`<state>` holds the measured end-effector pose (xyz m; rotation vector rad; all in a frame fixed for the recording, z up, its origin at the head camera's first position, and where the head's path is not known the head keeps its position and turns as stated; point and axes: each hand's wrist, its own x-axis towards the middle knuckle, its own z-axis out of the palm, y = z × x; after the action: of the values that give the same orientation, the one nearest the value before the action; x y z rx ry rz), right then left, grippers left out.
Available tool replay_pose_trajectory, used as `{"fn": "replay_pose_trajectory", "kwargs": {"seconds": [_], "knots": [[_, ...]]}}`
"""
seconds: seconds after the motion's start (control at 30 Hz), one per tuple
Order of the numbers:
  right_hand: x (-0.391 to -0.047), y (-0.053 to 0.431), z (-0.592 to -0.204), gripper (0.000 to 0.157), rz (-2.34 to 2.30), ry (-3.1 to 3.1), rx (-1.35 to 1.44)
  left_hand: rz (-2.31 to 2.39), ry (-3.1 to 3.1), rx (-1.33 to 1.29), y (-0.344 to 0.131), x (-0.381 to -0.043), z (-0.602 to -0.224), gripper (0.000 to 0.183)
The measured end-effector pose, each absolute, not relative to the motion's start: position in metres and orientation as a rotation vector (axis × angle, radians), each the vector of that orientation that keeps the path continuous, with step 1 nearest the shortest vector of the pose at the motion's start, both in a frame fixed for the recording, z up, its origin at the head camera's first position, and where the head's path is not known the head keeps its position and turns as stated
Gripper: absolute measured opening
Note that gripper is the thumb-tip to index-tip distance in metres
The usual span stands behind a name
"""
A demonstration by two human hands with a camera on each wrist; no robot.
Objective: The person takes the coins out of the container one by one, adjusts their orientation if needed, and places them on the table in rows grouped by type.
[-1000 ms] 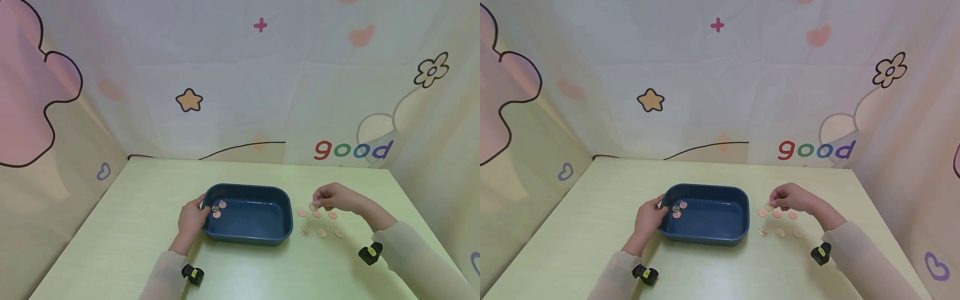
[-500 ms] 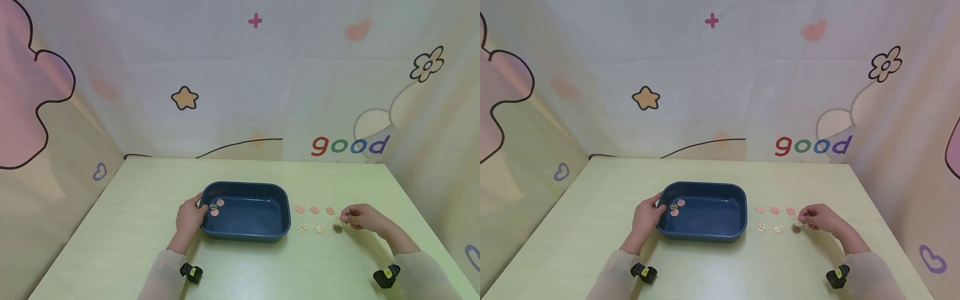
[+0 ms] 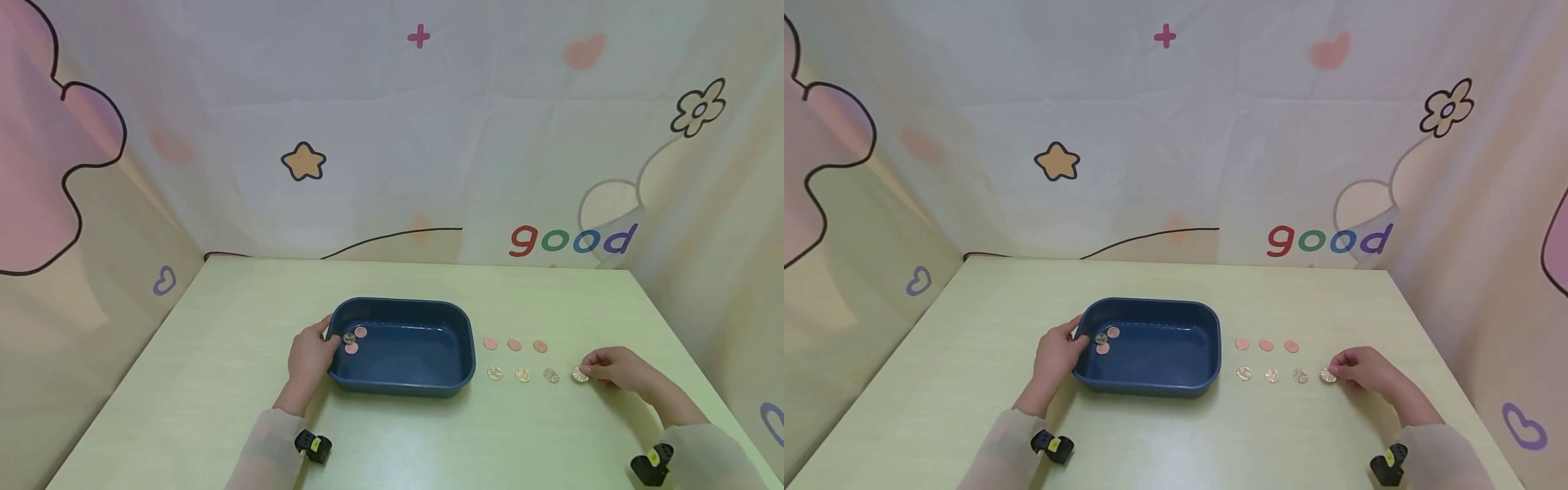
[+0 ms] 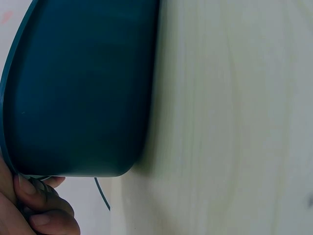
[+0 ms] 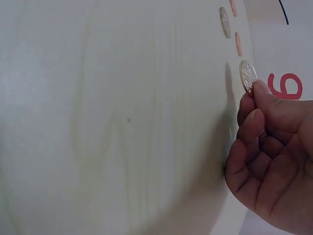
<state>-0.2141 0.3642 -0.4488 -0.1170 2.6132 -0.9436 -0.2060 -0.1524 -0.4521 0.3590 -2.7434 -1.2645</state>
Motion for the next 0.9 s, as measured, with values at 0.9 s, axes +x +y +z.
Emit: {"fn": "replay_pose_trajectory", "kwargs": {"seconds": [0.9], "knots": [[-0.2159, 0.3645, -0.4589, 0.018, -0.758, 2.803, -0.163, -1.185, -2.783, 0.368, -0.1538, -0.2094, -0.4544, 0.054]]}}
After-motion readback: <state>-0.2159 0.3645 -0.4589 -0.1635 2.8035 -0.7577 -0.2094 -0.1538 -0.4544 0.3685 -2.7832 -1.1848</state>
